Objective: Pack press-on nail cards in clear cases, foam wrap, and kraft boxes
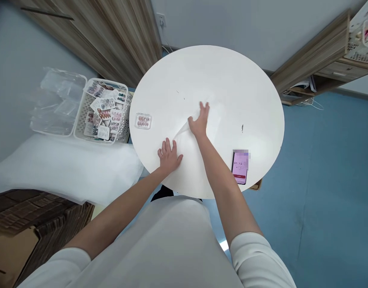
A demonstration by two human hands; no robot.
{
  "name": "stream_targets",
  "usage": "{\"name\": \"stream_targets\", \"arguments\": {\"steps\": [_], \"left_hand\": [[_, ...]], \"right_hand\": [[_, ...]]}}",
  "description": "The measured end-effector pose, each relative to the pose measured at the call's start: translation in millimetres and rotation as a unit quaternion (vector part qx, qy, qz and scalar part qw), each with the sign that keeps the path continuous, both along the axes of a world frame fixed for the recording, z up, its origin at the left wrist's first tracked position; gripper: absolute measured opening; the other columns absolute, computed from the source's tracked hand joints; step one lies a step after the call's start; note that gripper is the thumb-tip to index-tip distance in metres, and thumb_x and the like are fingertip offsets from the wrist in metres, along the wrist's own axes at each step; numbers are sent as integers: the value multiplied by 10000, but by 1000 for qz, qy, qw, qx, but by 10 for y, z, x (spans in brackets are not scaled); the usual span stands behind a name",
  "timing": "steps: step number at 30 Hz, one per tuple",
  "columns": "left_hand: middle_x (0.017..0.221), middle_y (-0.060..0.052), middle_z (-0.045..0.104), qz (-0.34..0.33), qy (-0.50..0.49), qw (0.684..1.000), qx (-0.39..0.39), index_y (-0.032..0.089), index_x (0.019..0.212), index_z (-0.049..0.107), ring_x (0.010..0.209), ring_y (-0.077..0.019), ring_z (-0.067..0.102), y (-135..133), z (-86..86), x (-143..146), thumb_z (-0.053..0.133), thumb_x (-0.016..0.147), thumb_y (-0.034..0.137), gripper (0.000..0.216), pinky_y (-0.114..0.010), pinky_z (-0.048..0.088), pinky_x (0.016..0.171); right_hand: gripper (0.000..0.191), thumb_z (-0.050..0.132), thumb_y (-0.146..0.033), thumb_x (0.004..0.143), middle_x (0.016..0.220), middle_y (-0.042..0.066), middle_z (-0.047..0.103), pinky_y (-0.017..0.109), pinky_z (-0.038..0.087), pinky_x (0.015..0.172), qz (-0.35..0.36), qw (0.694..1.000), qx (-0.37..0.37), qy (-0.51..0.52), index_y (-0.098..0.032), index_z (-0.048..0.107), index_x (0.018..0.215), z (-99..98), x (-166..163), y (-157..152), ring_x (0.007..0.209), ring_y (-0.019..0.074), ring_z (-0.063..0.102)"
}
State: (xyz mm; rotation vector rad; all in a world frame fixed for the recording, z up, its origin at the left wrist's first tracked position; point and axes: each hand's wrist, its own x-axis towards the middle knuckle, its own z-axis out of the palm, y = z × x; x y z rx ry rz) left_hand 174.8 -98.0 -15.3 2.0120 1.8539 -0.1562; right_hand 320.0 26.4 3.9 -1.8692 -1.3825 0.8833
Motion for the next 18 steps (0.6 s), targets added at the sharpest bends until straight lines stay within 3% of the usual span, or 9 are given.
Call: {"name": "stream_targets", "arguments": {"steps": [3,5,7,9,11,14,18], "left_hand": [[1446,-165,24,3,-5,1000,8,139,1369,127,1315,-318,18,-6,-1,3,379,792,444,700,-533,154,985],[1446,-164,37,7,-7,1000,3,138,1369,132,1314,-319,32,-9,5,10,375,795,441,693,-531,162,984],[1446,-161,46,9,-6,1000,-1,139,1369,132,1313,-320,44,-11,13,17,375,798,440,689,-528,171,984],[1445,-162,52,7,-2,1000,1,140,1370,131,1312,-317,54,-13,17,19,381,798,439,692,-523,177,983],[1444,-165,55,6,2,1000,3,141,1371,129,1311,-314,62,-16,15,18,386,797,440,696,-519,182,982],[1445,-163,52,4,2,1000,1,148,1374,122,1310,-314,61,-18,7,12,379,802,449,695,-517,188,978],[1444,-166,45,-1,2,1000,4,147,1375,121,1311,-314,54,-14,-1,-11,385,797,454,706,-519,186,978]], "right_hand": [[720,334,-393,799,1433,97,21,478,215,1029,-196,976,-50,81,-217,-92,1353,-24,-190,-208,1325,222,103],[797,381,-396,778,1424,141,34,440,327,976,-242,950,-93,176,-191,-144,1342,-66,-301,-278,1282,219,249],[816,387,-409,777,1410,148,105,424,395,913,-241,935,-109,237,-209,-174,1334,-100,-357,-250,1223,207,351],[764,347,-439,796,1370,131,233,418,416,882,-202,940,-101,257,-227,-143,1343,-108,-340,-142,1177,194,405],[681,312,-486,808,1327,105,322,424,395,897,-128,962,-77,231,-237,1,1360,-89,-269,-8,1163,193,410],[588,343,-555,787,1342,68,308,472,288,964,4,994,-40,97,-268,279,1297,-43,-144,149,1239,222,279],[468,380,-514,794,1355,83,289,568,121,981,143,983,-63,-94,-208,478,1135,-25,-29,288,1276,280,138]]}}
